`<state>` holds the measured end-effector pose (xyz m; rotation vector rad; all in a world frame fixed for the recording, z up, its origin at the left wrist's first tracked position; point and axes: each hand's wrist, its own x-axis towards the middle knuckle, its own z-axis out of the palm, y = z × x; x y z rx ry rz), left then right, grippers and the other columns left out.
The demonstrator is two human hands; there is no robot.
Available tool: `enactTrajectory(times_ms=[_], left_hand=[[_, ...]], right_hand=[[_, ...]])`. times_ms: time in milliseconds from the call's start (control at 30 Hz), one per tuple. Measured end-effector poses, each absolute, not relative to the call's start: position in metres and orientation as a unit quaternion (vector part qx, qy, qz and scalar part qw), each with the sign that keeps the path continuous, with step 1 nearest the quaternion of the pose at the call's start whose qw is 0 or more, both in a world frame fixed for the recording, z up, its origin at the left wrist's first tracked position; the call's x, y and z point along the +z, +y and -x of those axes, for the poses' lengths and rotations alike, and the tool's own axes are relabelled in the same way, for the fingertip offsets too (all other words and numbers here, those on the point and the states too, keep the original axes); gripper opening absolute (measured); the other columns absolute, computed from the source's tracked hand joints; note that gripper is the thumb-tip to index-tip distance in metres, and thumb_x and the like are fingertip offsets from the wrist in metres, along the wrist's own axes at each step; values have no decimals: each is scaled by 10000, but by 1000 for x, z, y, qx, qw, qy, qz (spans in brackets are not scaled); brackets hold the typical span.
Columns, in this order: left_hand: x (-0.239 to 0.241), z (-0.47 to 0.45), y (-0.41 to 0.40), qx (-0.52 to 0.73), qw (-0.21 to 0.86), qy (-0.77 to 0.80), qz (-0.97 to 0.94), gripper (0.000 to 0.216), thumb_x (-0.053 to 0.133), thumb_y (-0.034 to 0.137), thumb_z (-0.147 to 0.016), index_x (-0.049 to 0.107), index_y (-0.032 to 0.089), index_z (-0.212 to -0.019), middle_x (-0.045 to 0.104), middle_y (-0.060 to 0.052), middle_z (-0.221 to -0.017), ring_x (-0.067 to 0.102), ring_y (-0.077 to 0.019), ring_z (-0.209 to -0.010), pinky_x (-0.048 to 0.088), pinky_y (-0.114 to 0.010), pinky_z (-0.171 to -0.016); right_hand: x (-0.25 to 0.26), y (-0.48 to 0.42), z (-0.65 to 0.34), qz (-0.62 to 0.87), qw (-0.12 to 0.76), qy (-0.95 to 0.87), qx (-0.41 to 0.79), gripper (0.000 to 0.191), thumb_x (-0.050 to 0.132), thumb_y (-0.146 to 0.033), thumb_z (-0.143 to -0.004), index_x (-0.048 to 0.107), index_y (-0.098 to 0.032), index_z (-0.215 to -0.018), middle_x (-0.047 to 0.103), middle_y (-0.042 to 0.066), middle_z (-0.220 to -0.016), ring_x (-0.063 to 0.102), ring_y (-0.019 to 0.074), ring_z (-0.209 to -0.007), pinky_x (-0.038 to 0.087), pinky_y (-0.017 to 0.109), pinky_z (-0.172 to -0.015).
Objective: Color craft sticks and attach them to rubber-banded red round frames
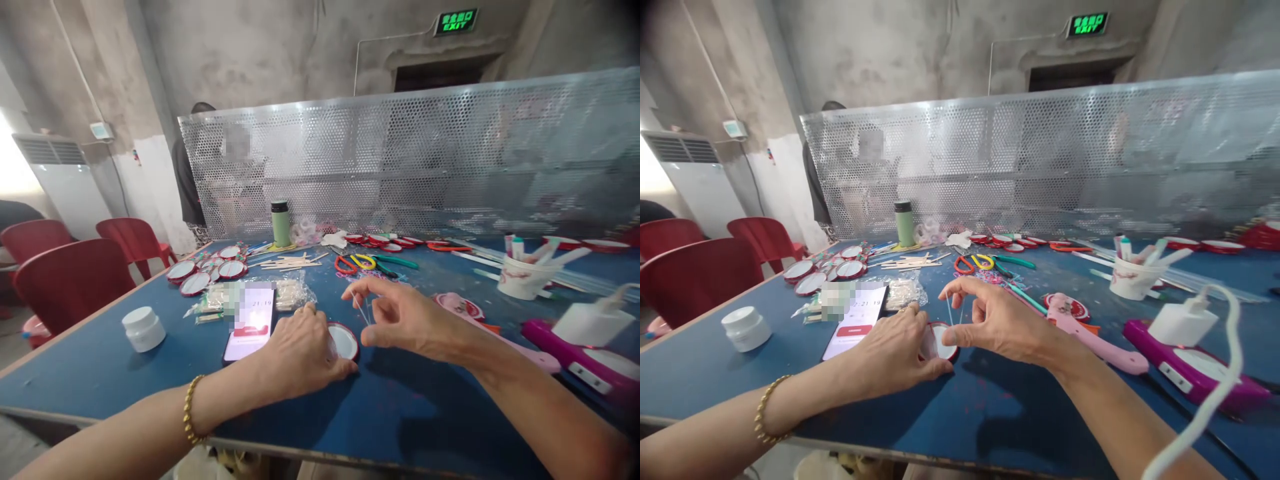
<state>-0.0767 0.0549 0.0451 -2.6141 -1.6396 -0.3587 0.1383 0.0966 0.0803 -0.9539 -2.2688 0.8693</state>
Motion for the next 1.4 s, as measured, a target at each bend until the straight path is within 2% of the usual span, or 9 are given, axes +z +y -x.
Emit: enactTrajectory(times_ms=[233, 400, 567, 667, 867, 1067, 1167, 1233, 1400], left_hand=[[45, 76, 55, -196, 33, -505, 840, 480, 602, 543, -821, 597, 122, -1052, 601, -148, -1002, 647, -306, -894, 549, -430, -760], [43, 77, 56, -271, 86, -443, 850, 476, 636, 449, -823, 528, 123, -1151, 583, -163, -1091, 618, -320, -991, 545, -463, -829], [39, 78, 57, -294, 119, -398, 861, 432, 618, 277, -804, 477, 127, -1184, 576, -180, -1133, 611, -317, -1004, 551, -471, -848], [38, 77, 57, -306, 144, -389, 857, 423, 611, 261, -800, 464, 122, -1171, 576, -188, -1122, 609, -326, -1009, 558, -469, -840], [33, 77, 57, -317, 223, -363, 847, 475, 590, 225, -819, 412, 87, -1238, 596, -188, -1083, 622, -337, -997, 574, -478, -830], [29, 78, 59, -317, 220, -367, 847, 523, 591, 211, -822, 383, 77, -1283, 600, -179, -1076, 641, -306, -933, 590, -441, -785], [29, 79, 58, -307, 219, -370, 849, 621, 596, 215, -813, 342, 84, -1365, 587, -191, -1130, 644, -312, -955, 594, -449, -788], [30, 79, 57, -296, 212, -368, 856, 588, 594, 217, -810, 375, 109, -1345, 591, -167, -1094, 646, -300, -920, 596, -445, -769], [36, 77, 56, -301, 230, -364, 851, 478, 564, 200, -806, 427, 95, -1252, 599, -150, -998, 646, -290, -866, 598, -425, -719]], right_hand=[[70, 101, -143, 385, 226, -822, 353, 761, 868, -488, -676, 503, -233, -1294, 552, 85, -1295, 525, 67, -617, 383, 205, -495], [74, 93, -137, 405, 221, -814, 353, 863, 897, -522, -611, 500, -194, -1303, 637, 69, -1095, 569, 138, -717, 396, 218, -541], [77, 87, -129, 382, 241, -833, 320, 775, 896, -530, -614, 568, -210, -1239, 657, 37, -1006, 599, 186, -813, 434, 245, -633], [75, 88, -129, 379, 255, -827, 328, 786, 864, -576, -644, 569, -206, -1272, 656, 50, -1043, 598, 190, -838, 440, 250, -649], [63, 95, -129, 342, 257, -819, 382, 719, 821, -681, -626, 649, -225, -1155, 671, 32, -974, 609, 211, -864, 462, 271, -689], [57, 97, -127, 333, 273, -801, 417, 708, 810, -702, -621, 669, -218, -1119, 677, 30, -915, 609, 217, -842, 466, 285, -692], [56, 96, -125, 325, 284, -792, 432, 669, 821, -674, -630, 675, -219, -1098, 681, 30, -939, 601, 211, -828, 464, 281, -675], [55, 95, -123, 322, 285, -788, 441, 615, 838, -622, -647, 674, -215, -1078, 672, 18, -922, 585, 193, -800, 457, 268, -650], [61, 91, -118, 334, 300, -790, 417, 318, 780, -422, -795, 681, -193, -992, 669, -1, -883, 591, 164, -793, 467, 252, -661]])
